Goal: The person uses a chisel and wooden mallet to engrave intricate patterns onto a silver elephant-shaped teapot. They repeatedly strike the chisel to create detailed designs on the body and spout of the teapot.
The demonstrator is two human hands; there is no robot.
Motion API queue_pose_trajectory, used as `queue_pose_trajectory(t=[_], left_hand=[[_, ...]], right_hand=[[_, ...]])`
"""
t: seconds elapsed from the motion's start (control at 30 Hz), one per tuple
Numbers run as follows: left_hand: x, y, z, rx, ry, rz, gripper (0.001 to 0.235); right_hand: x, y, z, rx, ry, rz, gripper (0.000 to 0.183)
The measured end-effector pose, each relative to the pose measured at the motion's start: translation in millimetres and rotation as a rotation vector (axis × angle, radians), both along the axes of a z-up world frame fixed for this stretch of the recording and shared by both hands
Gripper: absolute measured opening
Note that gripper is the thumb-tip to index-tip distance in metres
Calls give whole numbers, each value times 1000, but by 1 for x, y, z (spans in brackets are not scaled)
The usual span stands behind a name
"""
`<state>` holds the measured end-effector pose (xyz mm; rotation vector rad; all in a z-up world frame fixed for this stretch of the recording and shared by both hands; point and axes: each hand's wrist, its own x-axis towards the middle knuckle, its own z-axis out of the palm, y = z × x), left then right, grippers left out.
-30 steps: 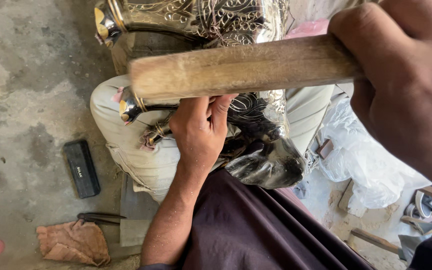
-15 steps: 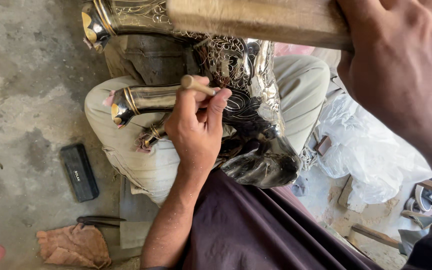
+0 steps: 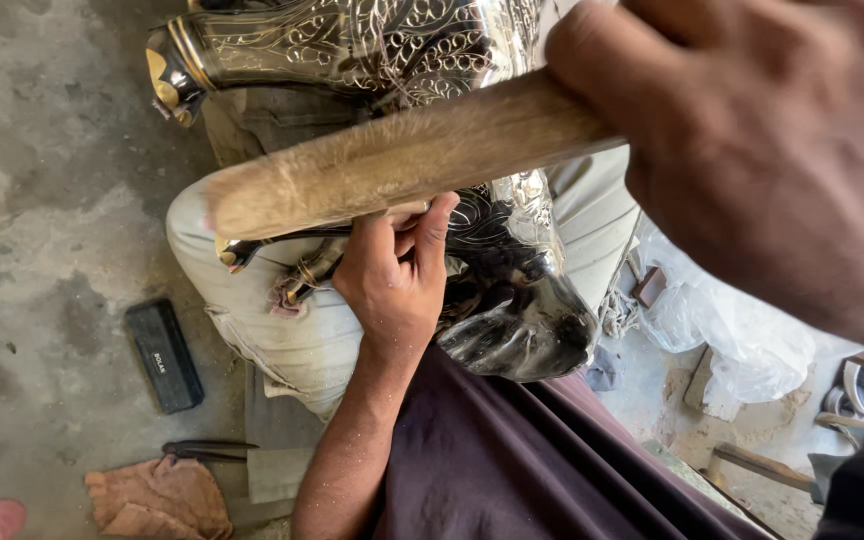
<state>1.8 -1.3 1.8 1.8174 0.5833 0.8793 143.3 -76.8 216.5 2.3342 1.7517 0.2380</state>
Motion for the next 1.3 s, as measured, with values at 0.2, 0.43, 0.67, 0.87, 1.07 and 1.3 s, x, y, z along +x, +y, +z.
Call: queue_pose_trajectory(t=[0.2,0.43,0.67,0.87,1.07,1.3], left_hand=[[1,8,9,-64,9,-85,22],[13,32,23,159,119,-309,29],[38,50,29,265,251,-710,30],[62,53,46,400,465,-983,38],[68,53,63,623,396,-1050,23],[55,67,61,421,112,-933,35]], right_hand=[[20,-14,-13,-40,102,-99,31],[46,-76,-55,95,233,-263,35],[22,-136,-122,370,491,-611,34],[-33,-169,-170,671,678,-758,35],[-70,-175,-195,729,629,-929,26],[-65,-170,-188,558,558,-936,42]])
